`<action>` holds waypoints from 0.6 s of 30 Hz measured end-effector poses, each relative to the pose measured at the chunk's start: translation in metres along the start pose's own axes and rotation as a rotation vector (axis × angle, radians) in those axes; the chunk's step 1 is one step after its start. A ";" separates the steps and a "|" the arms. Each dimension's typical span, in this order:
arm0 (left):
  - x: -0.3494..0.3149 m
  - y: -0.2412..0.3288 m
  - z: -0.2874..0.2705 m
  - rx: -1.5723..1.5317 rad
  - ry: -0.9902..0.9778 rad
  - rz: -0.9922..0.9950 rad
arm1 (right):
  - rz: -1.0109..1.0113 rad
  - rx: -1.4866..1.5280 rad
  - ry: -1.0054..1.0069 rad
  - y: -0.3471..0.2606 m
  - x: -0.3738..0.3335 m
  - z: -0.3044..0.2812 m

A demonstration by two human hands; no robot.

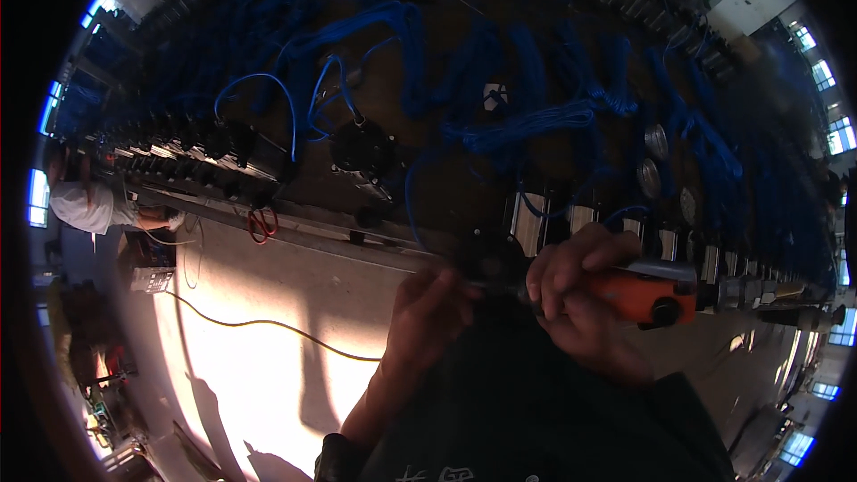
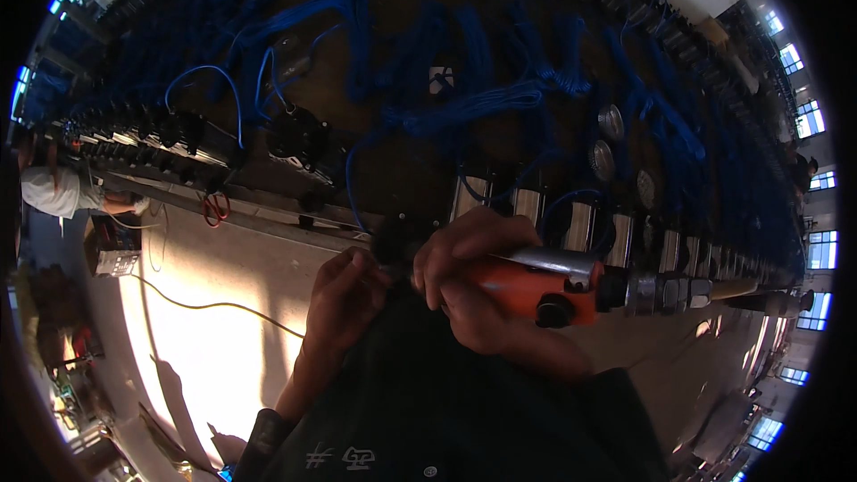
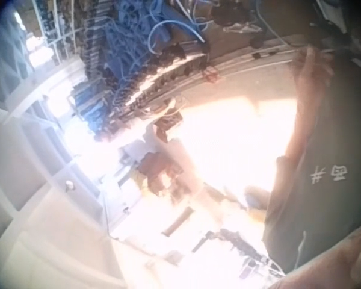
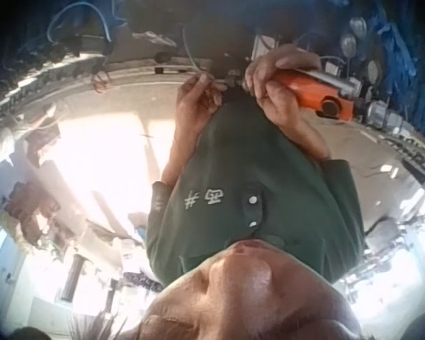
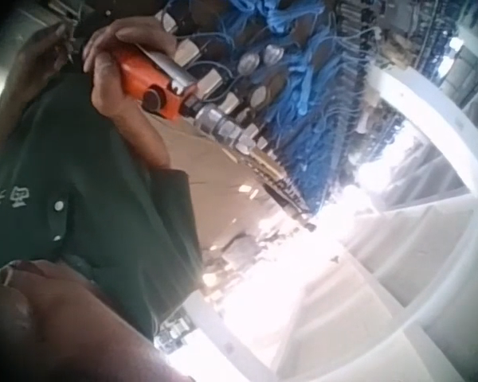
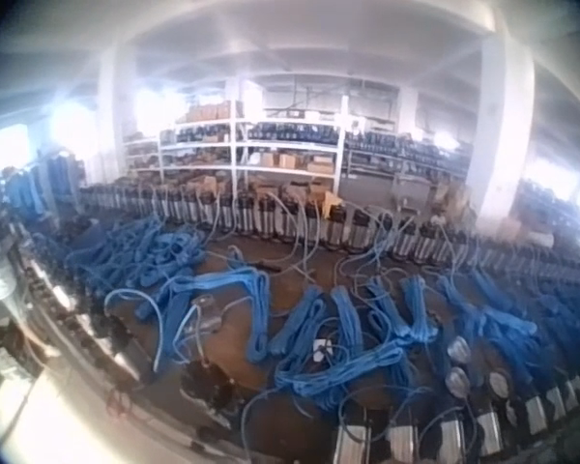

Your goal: The person assembles industrial water pumps by placing metal caps onto the pump bodies and securing them with screws using a pneumatic screwdriver.

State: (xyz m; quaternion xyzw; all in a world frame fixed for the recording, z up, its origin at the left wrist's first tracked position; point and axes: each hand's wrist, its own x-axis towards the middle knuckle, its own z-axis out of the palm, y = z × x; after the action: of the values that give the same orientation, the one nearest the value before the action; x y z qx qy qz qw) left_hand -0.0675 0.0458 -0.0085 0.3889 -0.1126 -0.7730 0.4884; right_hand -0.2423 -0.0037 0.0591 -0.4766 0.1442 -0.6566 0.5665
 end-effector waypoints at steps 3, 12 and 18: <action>-0.005 0.000 0.017 0.011 0.014 -0.045 | -0.007 -0.013 -0.006 -0.001 -0.004 -0.005; -0.005 -0.022 0.025 -0.012 0.056 -0.045 | -0.018 0.066 0.021 -0.006 -0.015 -0.020; -0.002 -0.044 0.016 0.565 0.106 0.125 | 0.084 0.033 -0.018 -0.014 -0.028 -0.037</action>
State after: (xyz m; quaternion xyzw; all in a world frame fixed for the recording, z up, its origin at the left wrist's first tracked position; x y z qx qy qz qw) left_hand -0.1076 0.0664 -0.0210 0.5418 -0.3214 -0.6581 0.4125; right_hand -0.2830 0.0125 0.0378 -0.4665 0.1481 -0.6301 0.6028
